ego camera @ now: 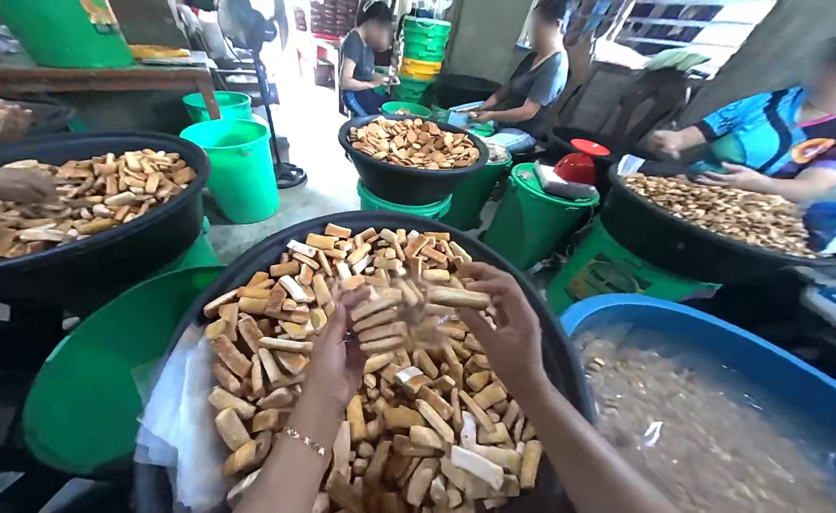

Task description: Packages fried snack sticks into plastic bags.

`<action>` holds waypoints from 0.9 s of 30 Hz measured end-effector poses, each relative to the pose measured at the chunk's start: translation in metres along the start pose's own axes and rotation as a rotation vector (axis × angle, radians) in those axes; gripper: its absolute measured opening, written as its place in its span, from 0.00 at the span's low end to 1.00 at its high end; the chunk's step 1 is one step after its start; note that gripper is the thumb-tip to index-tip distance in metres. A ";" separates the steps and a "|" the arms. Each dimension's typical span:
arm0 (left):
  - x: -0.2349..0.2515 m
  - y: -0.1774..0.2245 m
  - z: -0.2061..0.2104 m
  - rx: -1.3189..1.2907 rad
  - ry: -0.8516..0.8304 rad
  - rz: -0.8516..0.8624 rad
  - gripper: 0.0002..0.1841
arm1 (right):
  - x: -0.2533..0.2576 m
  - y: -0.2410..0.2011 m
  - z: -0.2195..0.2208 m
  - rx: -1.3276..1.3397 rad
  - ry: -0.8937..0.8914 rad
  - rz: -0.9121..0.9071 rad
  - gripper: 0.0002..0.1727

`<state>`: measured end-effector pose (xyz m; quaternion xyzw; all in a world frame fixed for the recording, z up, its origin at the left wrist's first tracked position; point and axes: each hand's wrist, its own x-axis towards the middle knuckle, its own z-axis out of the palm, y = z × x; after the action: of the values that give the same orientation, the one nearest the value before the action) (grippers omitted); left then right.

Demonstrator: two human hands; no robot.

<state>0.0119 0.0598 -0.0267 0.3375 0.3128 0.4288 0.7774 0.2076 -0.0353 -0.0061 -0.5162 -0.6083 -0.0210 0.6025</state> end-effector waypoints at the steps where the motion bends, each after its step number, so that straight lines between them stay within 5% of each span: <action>1: -0.005 -0.003 0.004 0.025 -0.055 -0.007 0.27 | -0.003 0.006 0.003 -0.084 0.033 -0.108 0.13; 4: -0.019 -0.010 0.013 0.003 -0.168 -0.030 0.27 | -0.004 0.011 0.005 -0.247 0.048 -0.323 0.10; 8: -0.027 -0.009 0.020 -0.035 -0.155 -0.046 0.29 | -0.004 -0.010 -0.011 -0.244 -0.254 -0.193 0.15; 13: -0.032 -0.013 0.019 -0.088 -0.424 -0.023 0.24 | -0.013 -0.012 -0.015 -0.278 -0.027 -0.209 0.11; 15: -0.039 -0.015 0.023 -0.103 -0.406 -0.035 0.20 | -0.021 -0.017 -0.013 -0.292 -0.103 -0.183 0.10; 18: -0.038 -0.011 0.022 -0.038 -0.281 -0.016 0.18 | -0.023 -0.033 -0.021 -0.251 -0.382 0.006 0.18; 23: -0.027 -0.004 0.017 0.136 -0.235 0.074 0.21 | -0.018 -0.034 -0.043 0.190 -0.647 0.384 0.13; 27: -0.030 -0.005 0.022 0.316 -0.299 0.092 0.29 | -0.021 -0.046 -0.039 0.240 -0.836 0.521 0.14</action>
<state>0.0177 0.0257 -0.0122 0.5288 0.2417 0.3545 0.7323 0.2003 -0.0948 0.0161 -0.5421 -0.6466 0.4087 0.3478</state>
